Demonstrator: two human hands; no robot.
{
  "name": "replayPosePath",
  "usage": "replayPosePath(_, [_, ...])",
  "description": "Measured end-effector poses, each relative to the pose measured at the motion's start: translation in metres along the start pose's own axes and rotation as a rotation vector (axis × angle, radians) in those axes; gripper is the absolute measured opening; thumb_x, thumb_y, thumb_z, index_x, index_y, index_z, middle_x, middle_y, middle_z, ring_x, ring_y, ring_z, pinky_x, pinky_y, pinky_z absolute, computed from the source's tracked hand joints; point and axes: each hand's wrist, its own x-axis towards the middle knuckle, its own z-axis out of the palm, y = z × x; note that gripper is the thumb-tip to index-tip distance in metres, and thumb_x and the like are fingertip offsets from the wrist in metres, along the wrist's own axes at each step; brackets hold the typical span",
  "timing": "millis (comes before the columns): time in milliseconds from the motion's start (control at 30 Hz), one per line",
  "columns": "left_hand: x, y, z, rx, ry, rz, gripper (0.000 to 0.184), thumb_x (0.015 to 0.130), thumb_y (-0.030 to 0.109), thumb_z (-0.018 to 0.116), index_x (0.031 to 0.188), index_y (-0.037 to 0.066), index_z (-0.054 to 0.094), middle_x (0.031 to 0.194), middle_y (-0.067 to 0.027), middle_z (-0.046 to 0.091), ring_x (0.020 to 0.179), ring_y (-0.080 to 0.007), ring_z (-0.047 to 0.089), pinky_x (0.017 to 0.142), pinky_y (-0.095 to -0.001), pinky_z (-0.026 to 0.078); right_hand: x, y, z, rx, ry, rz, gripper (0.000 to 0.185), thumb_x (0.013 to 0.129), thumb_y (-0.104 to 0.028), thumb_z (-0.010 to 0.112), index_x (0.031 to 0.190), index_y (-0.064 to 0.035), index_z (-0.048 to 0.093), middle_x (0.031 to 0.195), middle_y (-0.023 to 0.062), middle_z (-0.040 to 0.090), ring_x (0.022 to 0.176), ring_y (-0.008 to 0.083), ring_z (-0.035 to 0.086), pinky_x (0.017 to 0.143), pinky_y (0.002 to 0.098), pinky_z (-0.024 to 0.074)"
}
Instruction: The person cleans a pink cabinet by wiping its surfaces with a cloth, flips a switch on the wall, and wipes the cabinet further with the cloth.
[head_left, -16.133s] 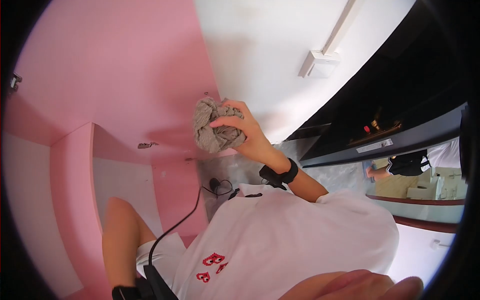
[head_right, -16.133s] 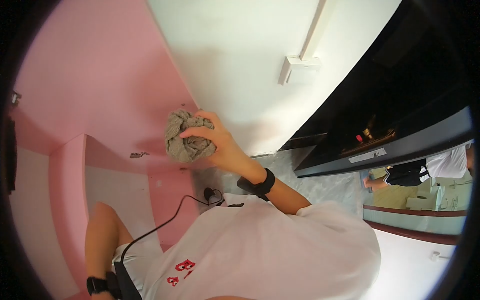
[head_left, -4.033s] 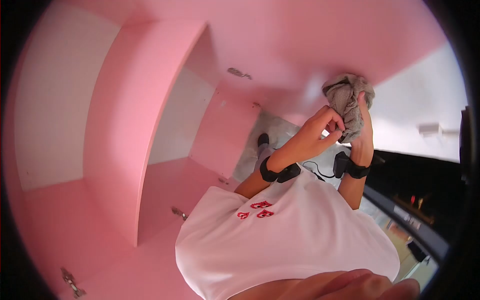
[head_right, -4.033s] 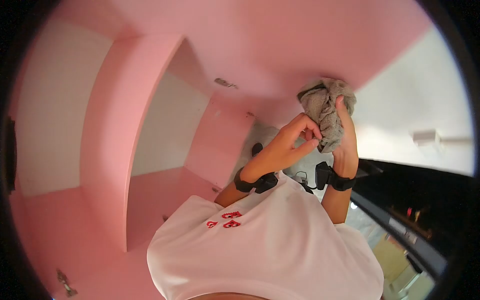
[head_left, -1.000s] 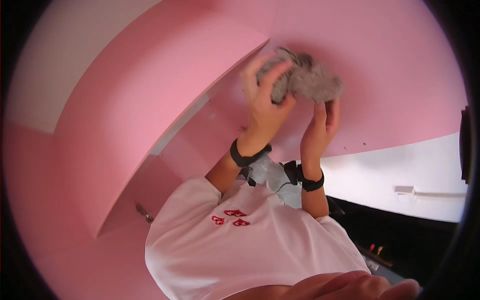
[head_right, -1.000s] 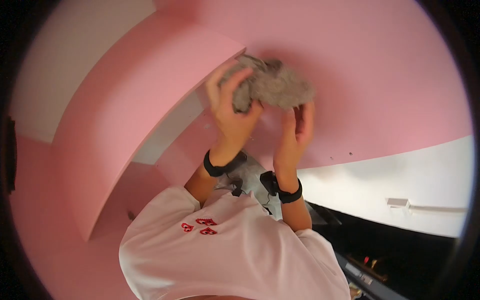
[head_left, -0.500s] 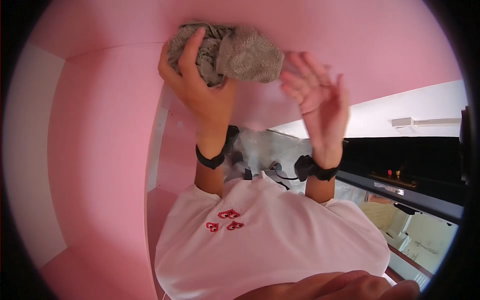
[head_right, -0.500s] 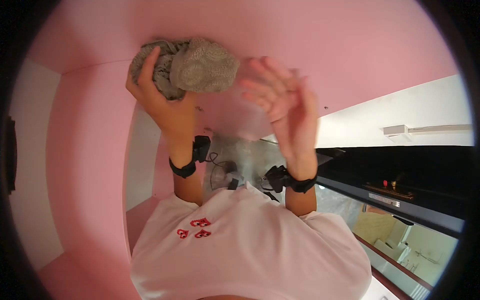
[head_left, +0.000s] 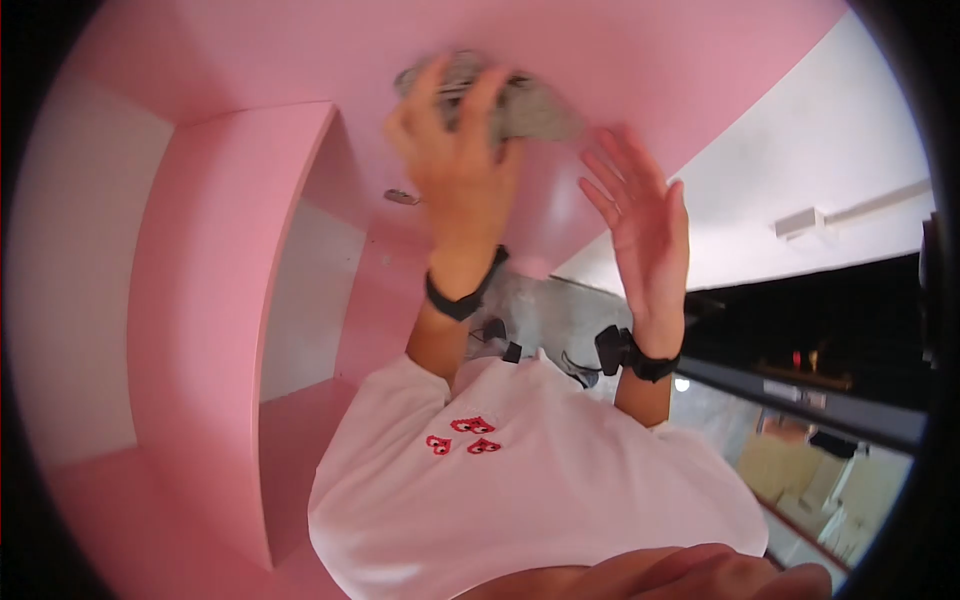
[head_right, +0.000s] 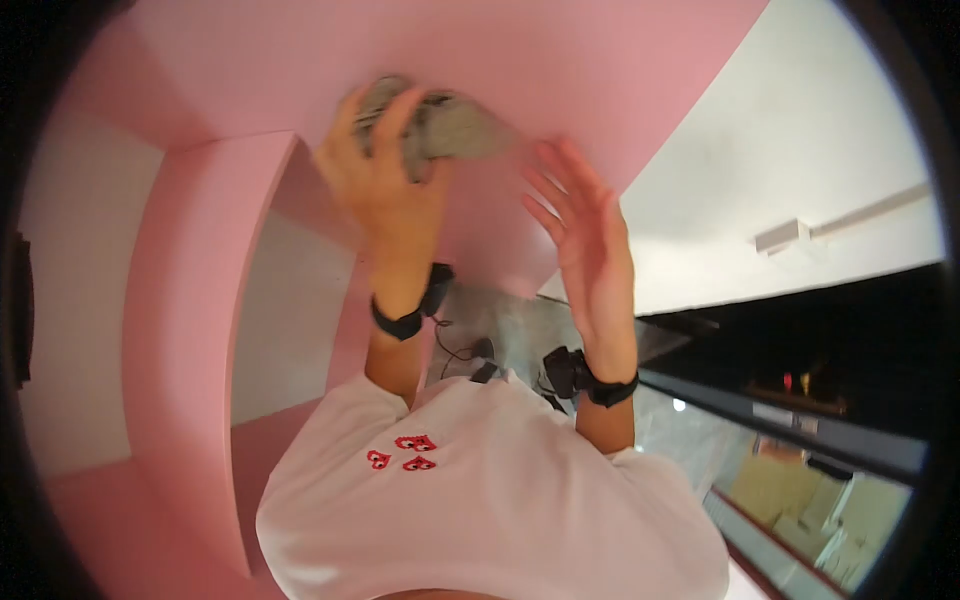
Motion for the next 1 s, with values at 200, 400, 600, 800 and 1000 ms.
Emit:
replayPosePath(200, [0.006, 0.084, 0.039, -0.255, 0.135, 0.237, 0.059, 0.058, 0.009, 0.080, 0.114, 0.023, 0.070, 0.138, -0.0103, 0.056, 0.117, -0.0334, 0.051, 0.096, -0.0478, 0.043, -0.028, -0.042, -0.046, -0.046, -0.079, -0.091, 0.076, 0.105, -0.056, 0.041, 0.160, -0.0054, 0.025, 0.159, 0.0211, 0.035, 0.144, 0.0386, 0.039, 0.118, 0.0514, 0.0330])
replayPosePath(400, [-0.031, 0.190, 0.085, -0.455, -0.071, 0.468, 0.038, 0.065, 0.014, 0.077, 0.102, 0.020, 0.068, 0.134, -0.0067, 0.058, 0.104, -0.0314, 0.054, 0.088, -0.0406, 0.051, -0.052, -0.061, -0.110, 0.188, 0.150, -0.147, 0.066, 0.106, -0.047, 0.047, 0.158, -0.0108, 0.029, 0.157, 0.0142, 0.035, 0.142, 0.0307, 0.041, 0.116, 0.0497, 0.0356])
replayPosePath(600, [-0.107, 0.224, 0.073, -0.539, -0.200, 0.476, 0.037, 0.072, 0.014, 0.079, 0.106, 0.019, 0.067, 0.135, -0.0087, 0.056, 0.107, -0.0325, 0.052, 0.085, -0.0380, 0.053, -0.080, -0.075, -0.125, 0.176, 0.414, -0.250, 0.055, 0.108, -0.038, 0.043, 0.154, -0.0101, 0.033, 0.152, 0.0147, 0.041, 0.139, 0.0315, 0.043, 0.117, 0.0468, 0.0348])
replayPosePath(800, [-0.104, 0.186, 0.040, -0.748, -0.207, 0.146, 0.071, 0.071, 0.014, 0.086, 0.136, 0.020, 0.056, 0.148, -0.0153, 0.043, 0.118, -0.0380, 0.050, 0.095, -0.0485, 0.050, -0.072, -0.052, -0.095, -0.067, 0.367, -0.395, 0.040, 0.103, -0.029, 0.053, 0.138, -0.0097, 0.043, 0.143, 0.0139, 0.046, 0.133, 0.0327, 0.046, 0.111, 0.0473, 0.0403])
replayPosePath(1000, [-0.063, 0.091, 0.021, -0.772, -0.045, -0.081, 0.081, 0.071, 0.014, 0.085, 0.143, 0.011, 0.049, 0.149, -0.0197, 0.040, 0.128, -0.0455, 0.046, 0.102, -0.0499, 0.048, -0.015, 0.006, -0.012, -0.711, 0.168, -0.747, 0.021, 0.085, -0.009, 0.065, 0.105, -0.0100, 0.059, 0.146, 0.0172, 0.042, 0.135, 0.0372, 0.045, 0.110, 0.0524, 0.0401])
